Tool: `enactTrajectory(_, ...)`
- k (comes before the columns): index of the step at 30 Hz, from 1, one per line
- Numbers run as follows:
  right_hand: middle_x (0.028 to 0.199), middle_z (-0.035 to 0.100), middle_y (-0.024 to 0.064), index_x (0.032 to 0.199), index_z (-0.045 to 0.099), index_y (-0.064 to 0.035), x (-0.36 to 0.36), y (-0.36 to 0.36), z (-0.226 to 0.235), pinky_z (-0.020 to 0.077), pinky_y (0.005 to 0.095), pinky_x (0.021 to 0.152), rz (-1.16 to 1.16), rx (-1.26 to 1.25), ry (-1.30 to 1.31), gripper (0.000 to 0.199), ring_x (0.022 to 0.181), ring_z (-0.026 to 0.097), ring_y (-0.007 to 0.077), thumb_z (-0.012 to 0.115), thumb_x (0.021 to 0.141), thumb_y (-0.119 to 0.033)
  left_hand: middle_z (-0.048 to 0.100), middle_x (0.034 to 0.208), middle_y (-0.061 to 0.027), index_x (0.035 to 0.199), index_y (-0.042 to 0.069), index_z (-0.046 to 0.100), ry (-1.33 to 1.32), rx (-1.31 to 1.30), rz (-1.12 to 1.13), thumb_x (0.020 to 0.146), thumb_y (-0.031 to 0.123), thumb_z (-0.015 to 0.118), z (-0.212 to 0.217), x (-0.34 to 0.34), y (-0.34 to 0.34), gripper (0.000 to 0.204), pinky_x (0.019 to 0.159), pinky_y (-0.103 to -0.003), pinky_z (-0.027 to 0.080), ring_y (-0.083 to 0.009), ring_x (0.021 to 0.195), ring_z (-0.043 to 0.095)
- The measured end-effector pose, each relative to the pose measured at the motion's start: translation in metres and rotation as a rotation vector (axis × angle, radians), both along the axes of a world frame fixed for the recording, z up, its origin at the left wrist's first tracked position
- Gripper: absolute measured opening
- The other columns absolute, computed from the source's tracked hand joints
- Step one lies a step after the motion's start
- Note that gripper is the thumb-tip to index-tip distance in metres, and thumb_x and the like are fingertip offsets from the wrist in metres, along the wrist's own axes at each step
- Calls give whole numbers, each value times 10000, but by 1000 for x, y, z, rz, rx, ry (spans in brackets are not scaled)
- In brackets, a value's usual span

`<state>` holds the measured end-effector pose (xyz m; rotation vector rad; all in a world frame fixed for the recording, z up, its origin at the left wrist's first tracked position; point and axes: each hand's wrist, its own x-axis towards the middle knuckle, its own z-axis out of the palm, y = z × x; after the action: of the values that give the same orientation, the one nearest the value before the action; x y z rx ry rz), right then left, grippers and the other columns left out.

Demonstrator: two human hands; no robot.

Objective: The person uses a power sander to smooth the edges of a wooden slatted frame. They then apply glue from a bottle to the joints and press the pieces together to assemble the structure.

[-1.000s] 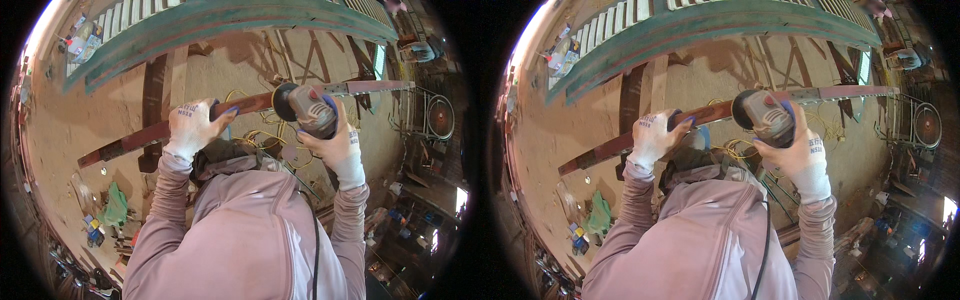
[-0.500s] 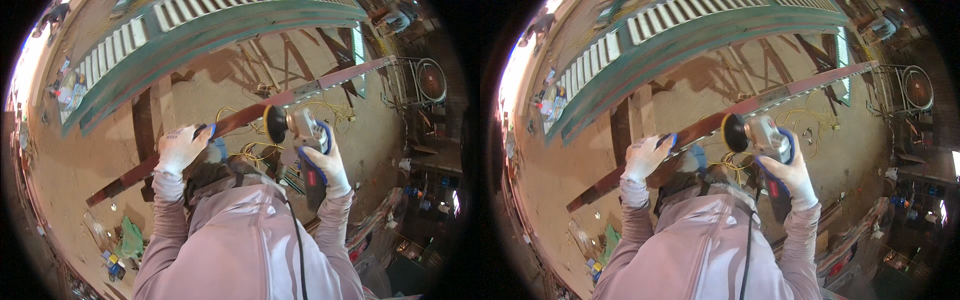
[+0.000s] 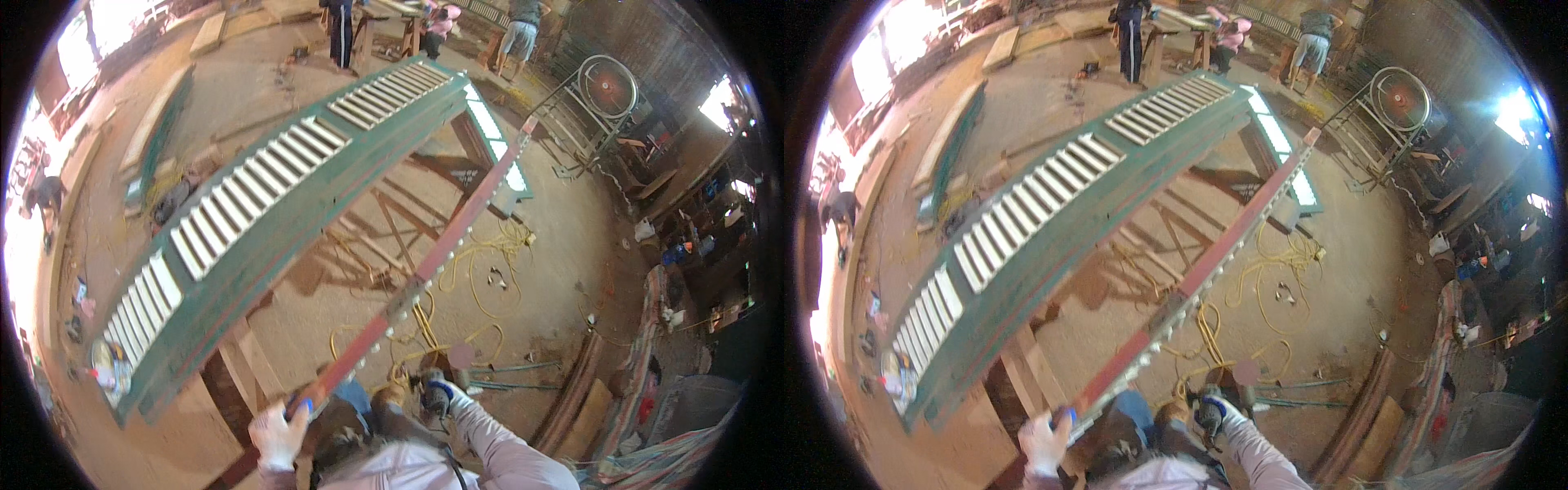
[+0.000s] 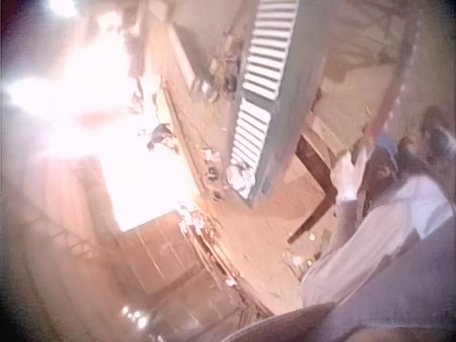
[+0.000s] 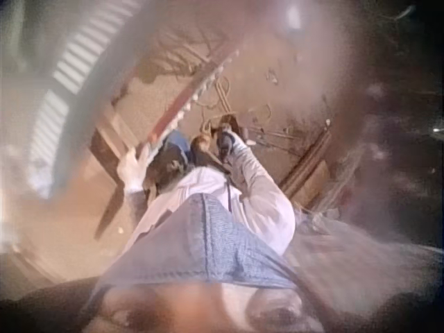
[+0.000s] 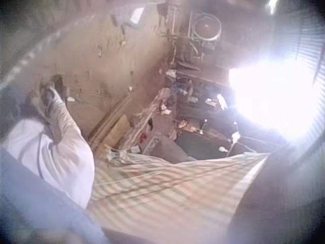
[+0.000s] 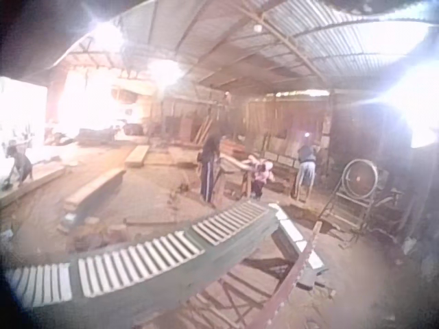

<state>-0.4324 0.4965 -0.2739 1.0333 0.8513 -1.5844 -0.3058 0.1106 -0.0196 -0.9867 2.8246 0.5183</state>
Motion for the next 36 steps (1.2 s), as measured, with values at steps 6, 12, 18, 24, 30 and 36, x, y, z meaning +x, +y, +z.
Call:
enactTrajectory(6, 825, 684, 90, 993, 672, -110, -27, -95, -148, 572, 419, 666, -21, -7, -34, 265, 705, 671, 268, 702, 965, -372, 743, 852, -171, 1090, 96, 775, 77, 114, -69, 815, 497, 823, 3, -23, 14, 489, 744, -431, 585, -305, 817, 752)
enactTrajectory(12, 825, 675, 89, 997, 666, -109, -61, -169, -306, 559, 417, 659, 2, -29, 51, 266, 695, 654, 268, 690, 969, -372, 732, 1164, -212, 1274, 75, 711, -279, 257, 54, 892, 337, 759, 12, -37, -5, 465, 892, -403, 578, -358, 1040, 729)
enactTrajectory(18, 825, 667, 89, 1001, 660, -108, -68, -212, -456, 546, 415, 652, 104, -84, 221, 266, 685, 636, 267, 678, 974, -372, 739, 1156, -211, 1271, 26, 701, -57, 399, 175, 862, 162, 725, -17, -17, -32, 431, 920, -393, 563, -330, 1044, 733)
enactTrajectory(24, 777, 650, 89, 955, 662, -120, -154, -259, -530, 533, 423, 607, -130, -87, 114, 317, 641, 619, 278, 645, 990, -435, 734, 1177, -204, 1276, 32, 697, -181, 342, 35, 847, 178, 737, -33, -21, -69, 455, 935, -400, 557, -322, 1071, 725)
enactTrajectory(30, 753, 636, 41, 1029, 676, -71, -189, -279, -458, 500, 367, 545, -49, 277, 348, 287, 595, 583, 213, 645, 986, -352, 732, 1190, -197, 1275, 37, 696, -240, 326, 52, 838, 202, 753, -52, 17, -73, 471, 944, -409, 554, -314, 1089, 720)
enactTrajectory(36, 1050, 662, 39, 1289, 591, -161, -202, -174, -380, 514, 406, 689, 203, 281, 496, 409, 783, 616, 228, 621, 983, -431, 723, 1220, -199, 1289, 63, 694, -308, 249, -137, 832, 271, 775, -91, 52, -63, 508, 963, -420, 548, -305, 1123, 712)
